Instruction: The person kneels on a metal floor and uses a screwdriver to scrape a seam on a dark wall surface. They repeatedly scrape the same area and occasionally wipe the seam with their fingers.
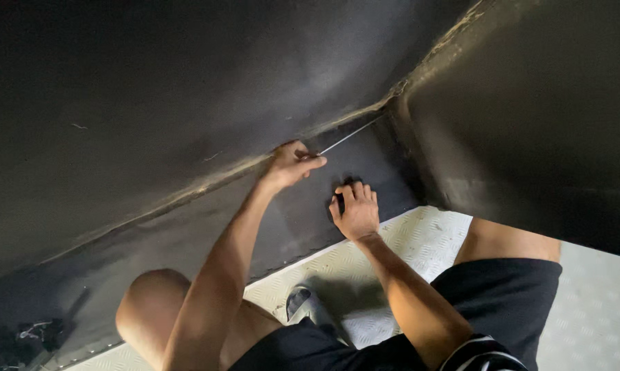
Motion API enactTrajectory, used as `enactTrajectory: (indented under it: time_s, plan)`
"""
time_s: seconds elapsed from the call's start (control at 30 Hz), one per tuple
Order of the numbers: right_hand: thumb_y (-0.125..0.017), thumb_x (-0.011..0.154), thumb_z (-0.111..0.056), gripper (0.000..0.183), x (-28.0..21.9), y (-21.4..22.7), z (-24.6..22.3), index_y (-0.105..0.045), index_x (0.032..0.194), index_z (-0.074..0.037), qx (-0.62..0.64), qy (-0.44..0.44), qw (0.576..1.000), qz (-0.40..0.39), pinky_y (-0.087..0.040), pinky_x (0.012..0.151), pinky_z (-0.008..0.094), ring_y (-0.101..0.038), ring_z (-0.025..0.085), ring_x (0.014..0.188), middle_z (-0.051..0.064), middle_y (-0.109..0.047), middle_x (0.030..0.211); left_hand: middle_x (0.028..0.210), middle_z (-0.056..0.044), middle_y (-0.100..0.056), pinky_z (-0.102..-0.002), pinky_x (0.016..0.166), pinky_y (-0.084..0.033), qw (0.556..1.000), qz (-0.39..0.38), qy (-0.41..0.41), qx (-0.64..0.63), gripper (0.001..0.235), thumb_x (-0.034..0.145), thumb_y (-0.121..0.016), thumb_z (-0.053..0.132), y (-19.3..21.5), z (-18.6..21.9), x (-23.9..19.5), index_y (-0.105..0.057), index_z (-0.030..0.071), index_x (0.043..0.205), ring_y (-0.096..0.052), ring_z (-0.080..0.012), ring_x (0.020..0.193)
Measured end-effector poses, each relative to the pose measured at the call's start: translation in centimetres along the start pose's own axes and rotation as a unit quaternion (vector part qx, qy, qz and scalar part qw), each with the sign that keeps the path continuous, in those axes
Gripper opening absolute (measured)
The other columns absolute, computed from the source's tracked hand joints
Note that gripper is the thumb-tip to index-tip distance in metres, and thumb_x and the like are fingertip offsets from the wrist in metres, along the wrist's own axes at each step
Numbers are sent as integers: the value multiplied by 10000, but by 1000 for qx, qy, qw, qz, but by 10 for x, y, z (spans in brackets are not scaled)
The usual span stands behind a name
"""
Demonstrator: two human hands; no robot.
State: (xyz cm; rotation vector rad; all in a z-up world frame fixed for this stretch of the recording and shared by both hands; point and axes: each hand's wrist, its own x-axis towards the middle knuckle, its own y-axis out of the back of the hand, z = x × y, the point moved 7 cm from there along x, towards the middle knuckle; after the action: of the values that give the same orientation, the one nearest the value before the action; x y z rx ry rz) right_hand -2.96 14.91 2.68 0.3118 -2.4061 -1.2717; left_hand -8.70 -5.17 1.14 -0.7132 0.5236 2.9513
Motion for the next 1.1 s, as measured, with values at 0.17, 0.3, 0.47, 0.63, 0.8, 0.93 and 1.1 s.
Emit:
enactTrajectory:
  time_s: [0.17, 0.3, 0.47, 0.63, 0.8, 0.93, 1.1]
  plan:
    - [-712, 842, -239, 219, -2, -2, 2, -674, 1014, -109, 3, -4, 1000, -13, -451, 822, 479, -581, 341, 956, 115, -611, 1007, 804, -71, -745, -357, 571, -564, 969, 48, -90, 226, 298, 918, -699, 369, -9, 6, -18, -642, 97, 1026, -700, -164, 635]
    - [-706, 849, -247, 214, -3, -3, 1, -667, 1008, -109, 7, 2, 1000, -15, -454, 822, 476, -584, 339, 957, 116, -611, 1018, 937, -163, -753, -447, 506, -568, 833, 119, -205, 499, 362, 1027, -551, 392, -13, 24, -28, -655, 79, 1176, -725, -276, 576]
    - [-698, 860, -254, 199, -2, -4, 3, -675, 1009, -124, 8, -6, 1000, -8, -452, 815, 481, -584, 342, 951, 105, -615, 1000, 814, -128, -761, -420, 558, -583, 838, 123, -197, 494, 388, 1090, -532, 481, -22, 17, -29, -670, 119, 1112, -755, -300, 664]
    - [-694, 868, -251, 188, -1, -2, 1, -674, 1005, -123, -2, -3, 1000, -9, -453, 807, 484, -588, 340, 949, 107, -612, 986, 639, 33, -544, -236, 369, -321, 994, -65, 33, -87, 411, 1033, -640, 514, -25, -26, -5, -692, 107, 1021, -462, -67, 464]
    - [-695, 865, -258, 196, -4, -3, 2, -668, 1002, -120, -8, 4, 1000, -10, -450, 810, 488, -583, 349, 941, 120, -606, 990, 559, 40, -419, -235, 312, -210, 952, -168, 155, -201, 424, 959, -701, 497, -28, -44, 7, -709, 74, 993, -303, -47, 378]
    - [-692, 858, -254, 204, -1, -2, 0, -663, 1008, -118, -3, 4, 1000, -5, -452, 815, 485, -582, 349, 946, 120, -607, 1006, 717, 5, -616, -257, 489, -415, 991, 1, -136, 0, 429, 875, -807, 473, -9, -3, -3, -696, 66, 955, -536, -76, 566]
    - [-701, 861, -250, 206, -4, -5, 4, -664, 1015, -119, -11, 2, 1000, -13, -452, 808, 486, -581, 340, 945, 115, -605, 1002, 887, -56, -731, -319, 540, -567, 918, 82, -123, 369, 306, 1025, -569, 395, -19, 8, -17, -624, 99, 1082, -721, -164, 705]
